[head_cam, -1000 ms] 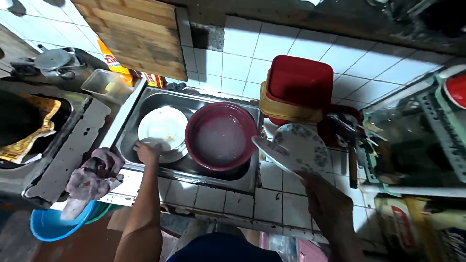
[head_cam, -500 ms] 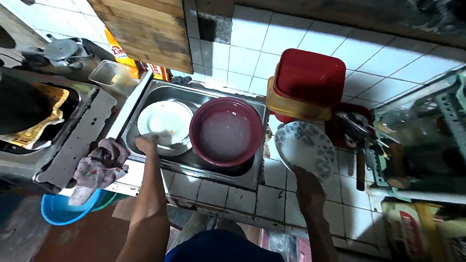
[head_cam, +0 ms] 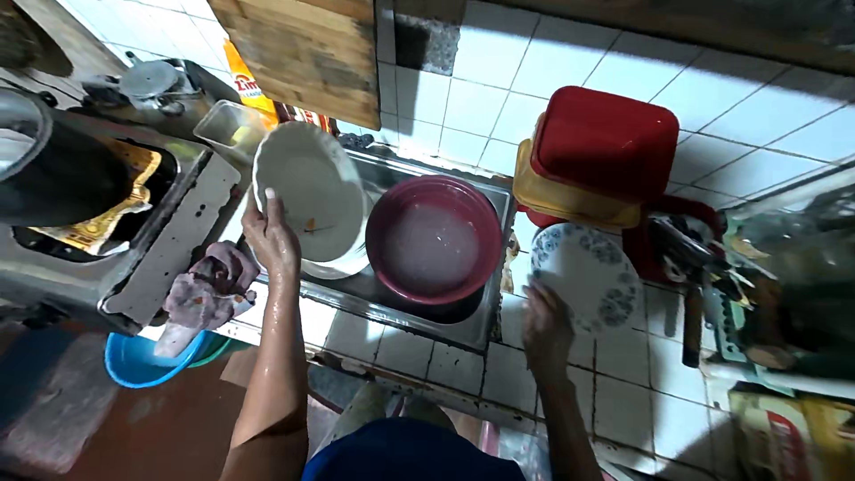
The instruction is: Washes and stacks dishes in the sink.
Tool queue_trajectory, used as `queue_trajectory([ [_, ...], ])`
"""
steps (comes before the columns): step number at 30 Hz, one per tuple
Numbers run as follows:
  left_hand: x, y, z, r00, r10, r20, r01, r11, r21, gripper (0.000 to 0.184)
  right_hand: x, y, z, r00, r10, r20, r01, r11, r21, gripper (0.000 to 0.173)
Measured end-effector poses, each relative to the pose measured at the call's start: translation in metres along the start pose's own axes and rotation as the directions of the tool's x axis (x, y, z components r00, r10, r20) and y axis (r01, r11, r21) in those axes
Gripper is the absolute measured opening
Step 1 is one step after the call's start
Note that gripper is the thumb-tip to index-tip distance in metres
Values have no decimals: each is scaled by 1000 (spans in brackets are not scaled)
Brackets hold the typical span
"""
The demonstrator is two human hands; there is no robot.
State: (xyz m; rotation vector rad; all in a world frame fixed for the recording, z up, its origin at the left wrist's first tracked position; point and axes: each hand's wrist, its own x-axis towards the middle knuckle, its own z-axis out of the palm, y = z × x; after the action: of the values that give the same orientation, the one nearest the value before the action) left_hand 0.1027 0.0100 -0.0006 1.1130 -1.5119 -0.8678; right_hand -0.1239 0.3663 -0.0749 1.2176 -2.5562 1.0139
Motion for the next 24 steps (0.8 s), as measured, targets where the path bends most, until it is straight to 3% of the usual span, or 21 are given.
queue_trajectory([
  [3,-15,22,25,970,-201,136,197,979,42,38,14,-31,45,993,-68,98,49,982,185,27],
  [7,-35,-16,80,859,-330,391,272,942,198,45,40,-58,93,906,-102,411,37,986,164,29],
  [9,-46,-41,109,797,-402,451,320,914,249,46,52,-67,106,808,-84,583,8,991,132,32],
  [11,-53,-65,133,743,-468,479,390,884,260,48,65,-68,114,646,-48,761,0,998,63,35],
  [13,-58,-86,150,685,-539,491,495,838,229,49,78,-57,121,538,2,843,58,998,-40,33],
  [15,-60,-99,161,613,-580,537,605,782,153,48,97,-36,127,478,145,866,101,971,-219,36],
  [16,-60,-106,164,584,-580,568,635,762,126,49,109,-28,132,477,227,849,106,944,-312,40],
  [18,-61,-121,170,533,-592,604,689,718,95,49,129,-17,155,563,314,765,98,893,-439,44],
  [20,-66,-134,178,540,-626,562,707,700,100,50,132,-12,191,674,330,661,46,874,-484,48],
  [21,-67,-140,182,545,-647,533,708,695,121,51,129,-17,207,690,337,641,19,877,-481,50],
  [22,-67,-145,187,551,-660,511,705,696,140,51,124,-26,216,677,331,658,5,891,-453,52],
  [24,-64,-154,198,557,-683,472,711,686,153,49,107,-43,219,605,180,775,55,962,-267,58],
])
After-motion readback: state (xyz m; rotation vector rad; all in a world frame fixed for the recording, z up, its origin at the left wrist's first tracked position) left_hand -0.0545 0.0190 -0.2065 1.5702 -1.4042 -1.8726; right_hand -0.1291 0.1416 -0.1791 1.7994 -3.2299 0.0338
